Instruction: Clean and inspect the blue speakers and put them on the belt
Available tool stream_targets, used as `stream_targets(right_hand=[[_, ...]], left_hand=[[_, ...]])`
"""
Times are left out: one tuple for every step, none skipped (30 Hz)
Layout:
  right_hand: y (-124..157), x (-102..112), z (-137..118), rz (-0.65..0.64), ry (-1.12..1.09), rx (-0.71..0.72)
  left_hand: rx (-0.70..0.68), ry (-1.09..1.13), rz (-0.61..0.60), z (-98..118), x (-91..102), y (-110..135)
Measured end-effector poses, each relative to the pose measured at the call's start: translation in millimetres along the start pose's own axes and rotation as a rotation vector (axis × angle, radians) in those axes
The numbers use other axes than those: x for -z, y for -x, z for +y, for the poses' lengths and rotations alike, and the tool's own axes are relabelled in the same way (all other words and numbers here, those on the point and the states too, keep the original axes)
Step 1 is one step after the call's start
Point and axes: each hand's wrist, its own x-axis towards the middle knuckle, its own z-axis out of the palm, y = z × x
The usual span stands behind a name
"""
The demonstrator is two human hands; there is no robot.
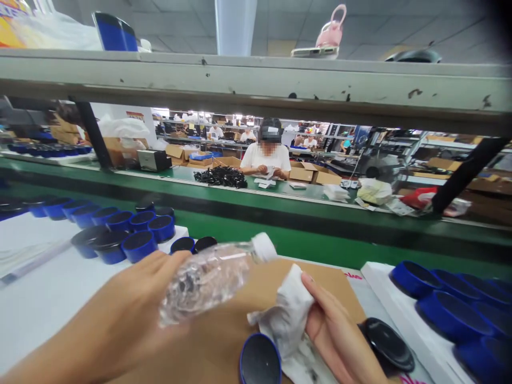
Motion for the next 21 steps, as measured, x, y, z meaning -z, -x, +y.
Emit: stream_targets(right_hand=[[0.8, 0.4, -1.3, -0.004, -0.002, 0.001], [1.7, 0.6, -2.4, -0.007, 0.001, 0.006], [2.9, 0.6, -3.3, -0.007, 0.008, 0.014], [4.3, 0.5, -3.8, -0.011, 0.019, 0.020], [5.8, 0.1, -4.2, -0.014, 0.034, 0.027], [7.4, -0.5, -4.3, -0.019, 0.051, 0.036], [8.9, -1.3, -4.3, -0.026, 0.069, 0.049], [10.4, -2.1, -4.3, -0.033, 0.091, 0.067], [11.8, -2.9, -4.2, -0.036, 0.117, 0.090], [13.1, -3.6, -4.0, -0.037, 0.149, 0.115], [14.2, -4.2, -3.8, -0.032, 0.188, 0.140], [15.2, -4.5, -3.6, -0.026, 0.232, 0.165], [16.0, -4.7, -3.3, -0.015, 0.278, 0.190], [16.6, -4.7, -2.8, -0.005, 0.325, 0.218], [17.2, -4.7, -2.2, 0.006, 0.371, 0.245], [17.5, -4.7, -1.5, 0.016, 0.416, 0.271], [17.7, -4.8, -0.6, 0.026, 0.458, 0.294], [17.8, -4.9, 0.4, 0.031, 0.494, 0.316], [17.7, -5.0, 1.4, 0.034, 0.524, 0.332], [17.3, -5.2, 2.6, 0.034, 0.545, 0.340], [16.7, -5.3, 3.8, 0.035, 0.560, 0.343]], left_hand=[[-0.032, -0.008, -0.068, 7.1, -0.7, -4.3], [-0.044, -0.016, -0.118, 14.0, -1.1, -8.3], [-0.043, -0.029, -0.149, 20.5, -1.0, -12.0], [-0.035, -0.051, -0.168, 26.5, -0.5, -15.1], [-0.024, -0.080, -0.175, 31.8, 0.5, -17.8], [-0.021, -0.110, -0.179, 36.3, 1.7, -20.0], [-0.025, -0.137, -0.185, 40.0, 3.2, -21.8], [-0.029, -0.161, -0.189, 43.1, 4.8, -23.4], [-0.033, -0.186, -0.188, 45.4, 6.5, -24.7], [-0.040, -0.213, -0.182, 47.2, 8.1, -25.7], [-0.052, -0.243, -0.172, 48.3, 9.6, -26.4], [-0.067, -0.276, -0.159, 49.0, 10.8, -26.8], [-0.081, -0.308, -0.145, 49.0, 11.7, -26.9], [-0.093, -0.336, -0.135, 48.6, 12.2, -26.5], [-0.099, -0.352, -0.131, 47.6, 12.5, -25.8], [-0.099, -0.359, -0.133, 46.2, 12.4, -24.8], [-0.105, -0.356, -0.141, 44.3, 12.1, -23.6], [-0.111, -0.351, -0.148, 42.3, 11.7, -22.3], [-0.113, -0.348, -0.151, 40.0, 11.2, -20.9], [-0.117, -0.353, -0.149, 37.6, 10.7, -19.7], [-0.121, -0.366, -0.142, 35.1, 10.1, -18.8]])
